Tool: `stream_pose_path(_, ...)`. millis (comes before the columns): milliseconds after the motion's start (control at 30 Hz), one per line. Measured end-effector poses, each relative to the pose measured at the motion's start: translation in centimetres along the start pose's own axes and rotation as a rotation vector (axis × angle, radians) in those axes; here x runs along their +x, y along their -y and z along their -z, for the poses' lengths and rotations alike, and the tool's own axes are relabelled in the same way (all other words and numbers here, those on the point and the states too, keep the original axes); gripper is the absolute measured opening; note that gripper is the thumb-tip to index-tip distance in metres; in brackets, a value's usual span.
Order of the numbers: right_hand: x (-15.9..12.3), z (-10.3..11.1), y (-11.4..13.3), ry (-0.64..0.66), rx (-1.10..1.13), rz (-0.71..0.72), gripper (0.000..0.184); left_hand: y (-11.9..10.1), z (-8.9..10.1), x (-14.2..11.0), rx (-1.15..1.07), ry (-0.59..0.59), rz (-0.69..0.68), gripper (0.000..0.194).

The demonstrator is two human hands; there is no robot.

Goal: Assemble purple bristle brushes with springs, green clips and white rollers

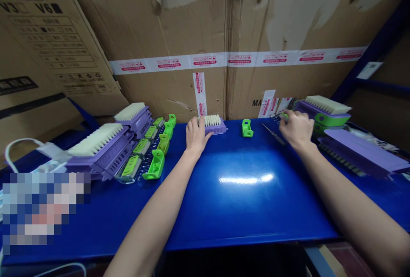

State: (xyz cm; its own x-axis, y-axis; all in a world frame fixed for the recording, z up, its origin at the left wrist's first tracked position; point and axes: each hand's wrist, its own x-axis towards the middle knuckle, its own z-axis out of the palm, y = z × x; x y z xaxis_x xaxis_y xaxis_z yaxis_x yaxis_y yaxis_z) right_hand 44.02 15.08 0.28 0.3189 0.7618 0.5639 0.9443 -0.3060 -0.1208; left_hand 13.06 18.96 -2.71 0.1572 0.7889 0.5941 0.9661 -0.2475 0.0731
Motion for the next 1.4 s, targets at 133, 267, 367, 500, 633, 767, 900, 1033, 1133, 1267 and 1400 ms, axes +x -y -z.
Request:
stream_pose_path(133, 0.3, 0.1, -2.1, 0.185, -0.072, -0.129, 0.040, 0.1, 0.3, 0.0, 0.031, -0.007, 0.114, 0.064)
stream_pose_path(267, 0.4, -0.3, -2.5, 0.269, -0.122, -0.160, 0.035, 0.2, 0.6, 0.0, 0.078, 0.032, 0.264, 0.069)
stream_pose_path(367, 0.6, -0.4, -2.4, 0.260, -0.144, -0.181, 0.032, 0.3, 0.5, 0.0, 0.068, 0.098, 0.319, 0.072)
stream_pose_path(500, 0.7, -0.1, -2.2, 0.239, -0.158, -0.217, 0.032, 0.3, 0.4, 0.0, 0.069, 0.119, 0.319, 0.069)
stream_pose_path(633, 0.9, 0.0, -2.1, 0.196, -0.153, -0.229, 0.034, 0.3, 0.4, 0.0, 0.078, 0.118, 0.311, 0.069)
stream_pose_path(767, 1.0, -0.2, -2.1, 0.158, -0.162, -0.231, 0.037, 0.4, 0.4, 0.1, 0.080, 0.116, 0.314, 0.070)
stream_pose_path(900, 0.9, -0.1, -2.1, 0.141, -0.155, -0.227, 0.037, 0.5, 0.3, 0.1, 0.062, 0.102, 0.306, 0.067)
stream_pose_path(1033, 0.8, 0.4, -2.0, 0.145, -0.112, -0.197, 0.038, 0.6, 0.3, 0.0, 0.028, 0.093, 0.271, 0.064)
stream_pose_path(1133, 0.8, 0.5, -2.0, 0.158, -0.106, -0.209, 0.038, 0.7, 0.2, 0.0, 0.013, 0.084, 0.254, 0.064)
stream_pose_path(1267, 0.9, 0.5, -2.1, 0.188, -0.108, -0.223, 0.038, 0.8, 0.1, 0.0, -0.017, 0.078, 0.249, 0.064)
stream_pose_path(1400, 0.9, 0.5, -2.1, 0.218, -0.112, -0.219, 0.038, 0.8, 0.2, 0.0, -0.056, 0.087, 0.243, 0.062)
